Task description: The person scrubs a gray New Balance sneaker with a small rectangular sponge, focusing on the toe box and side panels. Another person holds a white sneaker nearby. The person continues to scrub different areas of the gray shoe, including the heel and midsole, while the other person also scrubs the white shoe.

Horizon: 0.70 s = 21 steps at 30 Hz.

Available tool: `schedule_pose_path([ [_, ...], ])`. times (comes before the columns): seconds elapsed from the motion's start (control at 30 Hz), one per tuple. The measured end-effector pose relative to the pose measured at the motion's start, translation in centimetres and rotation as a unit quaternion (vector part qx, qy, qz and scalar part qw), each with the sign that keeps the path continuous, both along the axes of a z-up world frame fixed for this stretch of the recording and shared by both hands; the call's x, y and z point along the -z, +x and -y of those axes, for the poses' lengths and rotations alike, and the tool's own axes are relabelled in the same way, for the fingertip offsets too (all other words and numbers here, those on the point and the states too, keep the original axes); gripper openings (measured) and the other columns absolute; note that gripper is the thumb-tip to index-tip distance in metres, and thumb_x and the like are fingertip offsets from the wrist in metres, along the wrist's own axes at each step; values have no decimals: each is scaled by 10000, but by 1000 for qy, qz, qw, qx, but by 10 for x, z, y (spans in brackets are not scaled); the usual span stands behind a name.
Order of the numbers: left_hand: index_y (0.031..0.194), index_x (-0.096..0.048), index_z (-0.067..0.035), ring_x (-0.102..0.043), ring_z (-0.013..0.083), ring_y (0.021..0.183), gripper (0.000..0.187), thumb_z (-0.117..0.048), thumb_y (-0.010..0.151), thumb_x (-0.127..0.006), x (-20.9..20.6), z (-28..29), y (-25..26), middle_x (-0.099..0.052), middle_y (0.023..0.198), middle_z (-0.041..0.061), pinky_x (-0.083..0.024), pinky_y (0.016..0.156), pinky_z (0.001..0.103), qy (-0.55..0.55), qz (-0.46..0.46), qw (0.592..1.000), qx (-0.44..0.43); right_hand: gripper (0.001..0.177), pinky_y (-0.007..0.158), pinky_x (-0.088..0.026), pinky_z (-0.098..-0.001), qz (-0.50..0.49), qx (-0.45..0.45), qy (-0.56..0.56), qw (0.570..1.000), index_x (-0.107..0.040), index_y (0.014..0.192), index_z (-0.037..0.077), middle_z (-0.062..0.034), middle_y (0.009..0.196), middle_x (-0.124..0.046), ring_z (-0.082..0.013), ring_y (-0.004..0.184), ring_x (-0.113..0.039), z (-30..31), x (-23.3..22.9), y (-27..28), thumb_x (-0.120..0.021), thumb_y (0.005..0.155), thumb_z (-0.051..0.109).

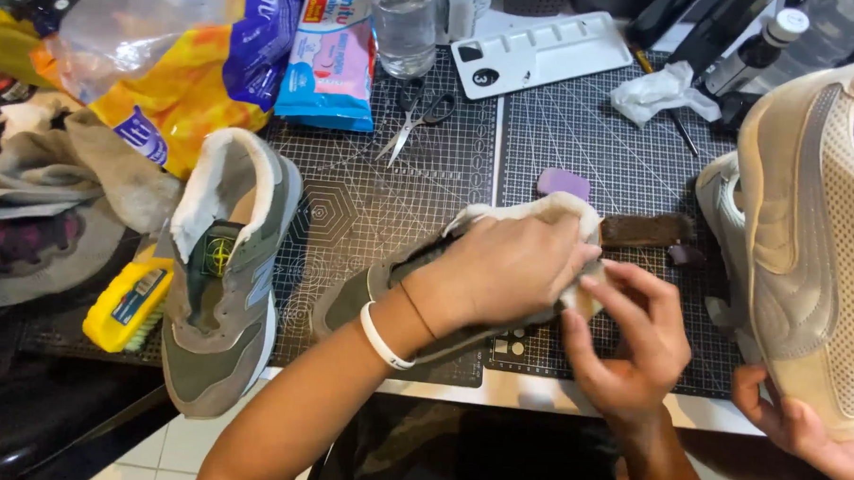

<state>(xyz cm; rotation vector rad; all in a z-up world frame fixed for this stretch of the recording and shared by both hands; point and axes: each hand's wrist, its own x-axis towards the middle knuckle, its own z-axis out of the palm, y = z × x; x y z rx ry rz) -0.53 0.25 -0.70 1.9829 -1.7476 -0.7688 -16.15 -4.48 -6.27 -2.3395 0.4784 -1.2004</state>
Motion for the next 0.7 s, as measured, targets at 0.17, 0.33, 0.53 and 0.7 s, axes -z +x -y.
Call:
schedule_pose_path([
  [0.17, 937, -431, -63, -601, 403, 749, 339, -348, 889, -252, 18, -1, 4, -615, 838, 202, -420, 606, 557, -46, -43, 998, -1, 114, 887, -434, -376, 19, 27, 34, 999, -568, 987, -104, -241, 1013, -537, -311, 965, -534, 3, -8, 18, -552, 889, -49],
  [0.33, 823, -427, -87, -593, 224, 640, 260, -251, 911, -244, 22, 7, 18, -499, 839, 92, -453, 476, 321, -54, -133, 989, 39, 187, 805, -454, -383, -16, 17, -106, 994, -610, 962, -22, -221, 1002, -547, -333, 906, -548, 0, 4, 17, -658, 782, -25],
  [0.53, 728, -387, -112, -517, 171, 646, 301, -311, 903, -244, 22, 11, 27, -452, 729, 40, -427, 632, 343, -47, -198, 978, 31, 200, 825, -457, -390, 6, 4, -114, 994, -605, 985, -79, -242, 985, -577, -332, 889, -560, -11, -3, 23, -663, 794, -72],
  [0.7, 772, -419, -143, -486, 95, 687, 316, -334, 894, -199, 28, 11, 26, -448, 792, -5, -498, 651, 227, -37, -221, 974, 35, 192, 844, -458, -385, 6, 28, -88, 996, -608, 1022, -72, -244, 988, -542, -333, 916, -569, -10, -5, 28, -666, 839, -73],
])
